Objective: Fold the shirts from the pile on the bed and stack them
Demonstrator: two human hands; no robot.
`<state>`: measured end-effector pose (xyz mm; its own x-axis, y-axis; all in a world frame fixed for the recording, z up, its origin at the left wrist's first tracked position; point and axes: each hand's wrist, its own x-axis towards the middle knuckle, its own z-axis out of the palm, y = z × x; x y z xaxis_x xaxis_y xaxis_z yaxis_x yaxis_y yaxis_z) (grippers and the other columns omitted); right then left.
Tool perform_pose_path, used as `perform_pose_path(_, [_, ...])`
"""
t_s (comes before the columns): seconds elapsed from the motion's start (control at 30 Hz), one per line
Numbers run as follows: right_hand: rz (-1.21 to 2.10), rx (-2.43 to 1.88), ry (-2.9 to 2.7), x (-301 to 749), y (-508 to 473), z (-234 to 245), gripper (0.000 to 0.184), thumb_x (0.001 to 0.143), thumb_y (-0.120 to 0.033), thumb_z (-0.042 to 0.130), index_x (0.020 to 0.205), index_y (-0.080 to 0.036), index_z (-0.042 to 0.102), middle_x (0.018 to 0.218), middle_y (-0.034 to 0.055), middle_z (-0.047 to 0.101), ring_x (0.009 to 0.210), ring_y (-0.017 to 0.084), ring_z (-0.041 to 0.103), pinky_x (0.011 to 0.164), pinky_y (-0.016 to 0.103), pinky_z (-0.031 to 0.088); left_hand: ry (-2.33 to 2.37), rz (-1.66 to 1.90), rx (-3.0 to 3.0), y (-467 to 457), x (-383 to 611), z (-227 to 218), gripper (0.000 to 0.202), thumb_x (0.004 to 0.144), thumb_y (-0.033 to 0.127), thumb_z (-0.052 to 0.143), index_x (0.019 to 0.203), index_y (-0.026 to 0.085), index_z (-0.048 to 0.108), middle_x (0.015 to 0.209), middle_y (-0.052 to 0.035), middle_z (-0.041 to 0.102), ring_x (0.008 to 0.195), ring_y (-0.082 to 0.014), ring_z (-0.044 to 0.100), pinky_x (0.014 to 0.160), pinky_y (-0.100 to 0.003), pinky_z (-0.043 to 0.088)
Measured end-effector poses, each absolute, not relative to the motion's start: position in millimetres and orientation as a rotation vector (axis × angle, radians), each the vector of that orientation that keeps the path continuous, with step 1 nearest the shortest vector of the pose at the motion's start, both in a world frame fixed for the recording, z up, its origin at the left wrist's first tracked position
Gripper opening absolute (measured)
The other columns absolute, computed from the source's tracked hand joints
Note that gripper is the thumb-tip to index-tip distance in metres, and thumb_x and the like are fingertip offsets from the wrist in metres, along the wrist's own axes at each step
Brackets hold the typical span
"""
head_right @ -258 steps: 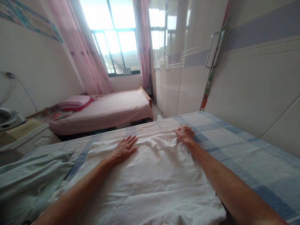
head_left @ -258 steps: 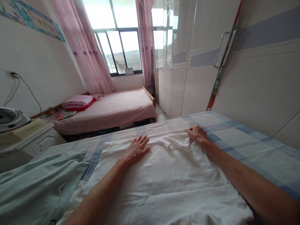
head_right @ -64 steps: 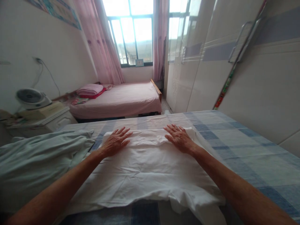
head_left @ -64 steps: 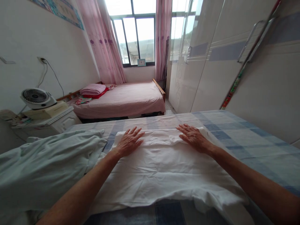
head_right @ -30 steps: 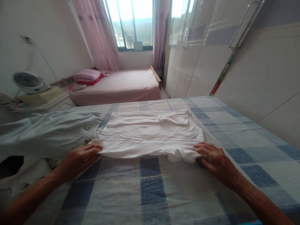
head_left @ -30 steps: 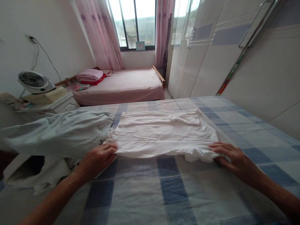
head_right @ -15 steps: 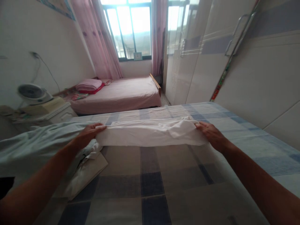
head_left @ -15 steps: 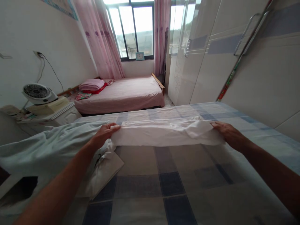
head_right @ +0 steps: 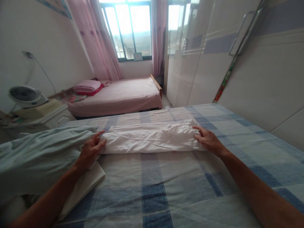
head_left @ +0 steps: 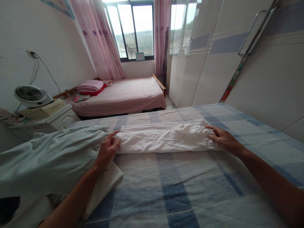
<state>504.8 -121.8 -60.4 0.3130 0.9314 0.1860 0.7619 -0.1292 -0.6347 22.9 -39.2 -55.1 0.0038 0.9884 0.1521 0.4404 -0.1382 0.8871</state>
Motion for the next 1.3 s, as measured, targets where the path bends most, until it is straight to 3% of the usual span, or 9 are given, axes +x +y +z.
perform_pose_path(0.1, [0.272,-1.911,-1.536,506,-114,-57,0.056,0.079,-0.04,0.048,0.131,-0.019,0.051,0.095,0.0058,0.07,0.083,0.022,0.064,0.077,0.035,0.049,1.562,1.065,1.703,-43,19,-59,0.063,0.07,0.036,0.051,0.129,0.013,0.051,0.068,0.0022,0.056,0.056,-0.0115,0.047,0.051,-0.021,0.035])
perform_pose_path(0.33, [0.346,-2.065,-1.544,516,-123,-69,0.061,0.073,-0.05,0.052,0.122,-0.015,0.058,0.083,0.0071,0.068,0.069,0.021,0.063,0.065,0.033,0.049,1.616,0.948,1.851,-43,9,-71,0.061,0.073,0.04,0.05,0.127,0.014,0.055,0.088,-0.0038,0.065,0.082,-0.0182,0.059,0.068,-0.025,0.044])
perform_pose_path(0.5, [0.306,-1.967,-1.596,518,-135,-63,0.055,0.079,-0.044,0.047,0.128,-0.02,0.053,0.089,0.005,0.068,0.072,0.019,0.063,0.065,0.031,0.048,1.745,0.942,1.804,-47,10,-74,0.054,0.077,0.038,0.045,0.123,0.015,0.06,0.068,0.0,0.06,0.058,-0.0135,0.051,0.056,-0.023,0.04])
perform_pose_path(0.6, [0.354,-2.1,-1.626,520,-136,-61,0.052,0.077,-0.041,0.047,0.122,-0.018,0.059,0.084,0.0056,0.069,0.066,0.02,0.063,0.064,0.033,0.049,1.865,0.769,1.943,-46,11,-73,0.051,0.077,0.035,0.044,0.121,0.015,0.062,0.065,-0.0006,0.059,0.057,-0.0146,0.052,0.058,-0.024,0.042])
perform_pose_path(0.73, [0.219,-2.14,-1.643,517,-126,-58,0.05,0.08,-0.046,0.042,0.115,-0.018,0.063,0.103,0.01,0.069,0.085,0.027,0.066,0.078,0.04,0.05,1.962,0.711,2.078,-41,14,-65,0.052,0.081,0.038,0.043,0.124,0.013,0.057,0.091,-0.0073,0.067,0.072,-0.0182,0.061,0.073,-0.029,0.048])
perform_pose_path(0.9, [0.077,-1.973,-1.843,500,-94,-52,0.048,0.081,-0.046,0.042,0.113,-0.018,0.064,0.123,0.0117,0.062,0.114,0.03,0.056,0.098,0.043,0.042,1.953,0.796,2.51,-26,20,-57,0.041,0.087,0.028,0.039,0.122,0.013,0.056,0.13,-0.0136,0.053,0.116,-0.0244,0.052,0.1,-0.037,0.039])
perform_pose_path(1.1, [0.158,-1.724,-2.068,469,-62,-49,0.044,0.076,-0.029,0.047,0.116,-0.024,0.063,0.122,0.0073,0.062,0.116,0.024,0.055,0.101,0.041,0.04,1.892,0.538,2.612,-10,25,-71,0.037,0.086,0.022,0.039,0.115,0.015,0.062,0.114,-0.0102,0.064,0.107,-0.0241,0.056,0.097,-0.036,0.042])
perform_pose_path(1.2, [0.194,-1.681,-2.081,456,-60,-50,0.04,0.076,-0.032,0.05,0.113,-0.025,0.065,0.121,0.0066,0.063,0.116,0.025,0.054,0.101,0.042,0.04,1.874,0.538,2.637,-14,23,-83,0.035,0.085,0.021,0.041,0.113,0.016,0.062,0.113,-0.0102,0.063,0.106,-0.0236,0.056,0.094,-0.034,0.044])
perform_pose_path(1.3, [0.18,-1.683,-2.038,447,-62,-55,0.028,0.077,-0.036,0.053,0.095,-0.023,0.069,0.112,0.0076,0.066,0.109,0.025,0.058,0.095,0.039,0.044,1.872,0.519,2.662,-19,22,-88,0.034,0.083,0.019,0.042,0.112,0.018,0.06,0.114,-0.0101,0.061,0.108,-0.0228,0.055,0.094,-0.033,0.044])
